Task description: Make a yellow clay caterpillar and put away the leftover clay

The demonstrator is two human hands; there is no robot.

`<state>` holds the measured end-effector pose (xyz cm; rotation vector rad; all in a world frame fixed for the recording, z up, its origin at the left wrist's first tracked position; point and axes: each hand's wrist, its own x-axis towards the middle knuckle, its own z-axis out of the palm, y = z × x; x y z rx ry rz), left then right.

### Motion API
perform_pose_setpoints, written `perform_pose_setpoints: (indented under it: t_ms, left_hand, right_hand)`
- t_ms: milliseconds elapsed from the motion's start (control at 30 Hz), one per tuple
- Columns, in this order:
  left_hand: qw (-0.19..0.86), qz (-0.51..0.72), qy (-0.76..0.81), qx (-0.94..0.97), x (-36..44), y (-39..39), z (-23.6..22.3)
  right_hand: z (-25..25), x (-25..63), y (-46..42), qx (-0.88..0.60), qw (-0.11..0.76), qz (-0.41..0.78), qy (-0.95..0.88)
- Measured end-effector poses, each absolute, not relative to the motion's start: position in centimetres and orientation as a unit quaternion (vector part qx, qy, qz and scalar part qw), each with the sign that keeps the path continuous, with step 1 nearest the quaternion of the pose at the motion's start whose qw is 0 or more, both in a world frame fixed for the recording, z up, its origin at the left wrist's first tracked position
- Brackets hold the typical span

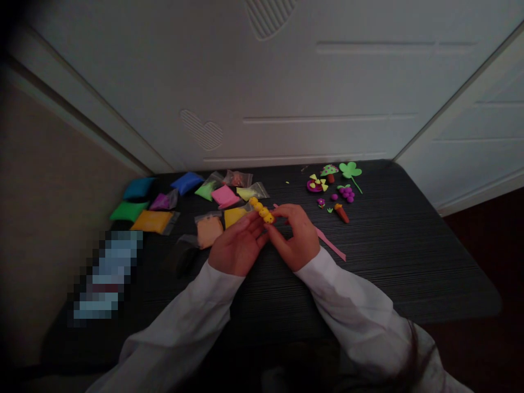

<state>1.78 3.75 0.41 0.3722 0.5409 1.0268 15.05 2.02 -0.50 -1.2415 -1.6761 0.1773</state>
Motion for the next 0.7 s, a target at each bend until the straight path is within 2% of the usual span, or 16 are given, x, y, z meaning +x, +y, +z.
perform_pose_setpoints:
  t_ms: [433, 700]
  left_hand:
    - [0.822, 0.476, 0.247, 0.191, 1.6, 3.9, 0.2]
    - [0.826, 0.450, 0.275, 0.197, 1.4, 4.2, -0.3]
  right_hand:
    - [-0.2, 15.4, 2.1, -0.522, 0.503, 0.042, -0.687]
    - [0.9, 17.9, 1.4, -0.559, 0.548, -0.116, -0.612]
